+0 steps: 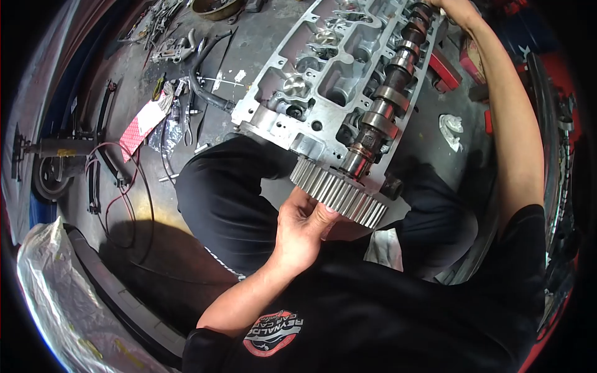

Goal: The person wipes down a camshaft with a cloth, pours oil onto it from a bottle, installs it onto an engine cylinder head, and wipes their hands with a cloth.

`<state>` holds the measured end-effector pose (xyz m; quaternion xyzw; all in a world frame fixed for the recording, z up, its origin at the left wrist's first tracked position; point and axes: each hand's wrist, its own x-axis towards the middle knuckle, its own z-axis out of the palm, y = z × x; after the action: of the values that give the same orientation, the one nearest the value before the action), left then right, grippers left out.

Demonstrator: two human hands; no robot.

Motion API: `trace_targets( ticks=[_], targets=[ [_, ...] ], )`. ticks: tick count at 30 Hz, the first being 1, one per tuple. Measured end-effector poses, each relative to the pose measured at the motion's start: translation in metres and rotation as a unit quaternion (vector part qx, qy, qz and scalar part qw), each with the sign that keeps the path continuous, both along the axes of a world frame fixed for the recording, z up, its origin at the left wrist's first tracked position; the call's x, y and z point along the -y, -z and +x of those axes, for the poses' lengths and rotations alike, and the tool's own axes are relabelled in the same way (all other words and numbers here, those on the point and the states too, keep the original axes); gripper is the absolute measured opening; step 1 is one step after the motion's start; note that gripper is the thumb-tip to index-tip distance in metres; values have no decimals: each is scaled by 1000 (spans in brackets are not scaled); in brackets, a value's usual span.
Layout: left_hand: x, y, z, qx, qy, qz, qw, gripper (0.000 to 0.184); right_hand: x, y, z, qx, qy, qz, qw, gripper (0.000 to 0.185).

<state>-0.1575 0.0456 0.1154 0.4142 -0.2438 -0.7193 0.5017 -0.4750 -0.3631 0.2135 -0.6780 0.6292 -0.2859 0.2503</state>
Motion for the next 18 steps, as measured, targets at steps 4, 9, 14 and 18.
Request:
trace_targets(
  ticks=[4,9,14,18],
  targets=[
    [6,-3,-2,74,-17,-34,997,44,12,15,-6,121,-9,16,992,16],
    [1,-7,-3,104,-55,-44,992,47,-1,10,-1,99,-15,-7,995,16],
    [2,-7,-3,133,-62,-49,988,49,9,26,-13,134,-35,-10,990,16],
    [6,-10,-3,117,-43,-36,991,43,23,42,-18,124,-43,-24,991,17]
  ],
)
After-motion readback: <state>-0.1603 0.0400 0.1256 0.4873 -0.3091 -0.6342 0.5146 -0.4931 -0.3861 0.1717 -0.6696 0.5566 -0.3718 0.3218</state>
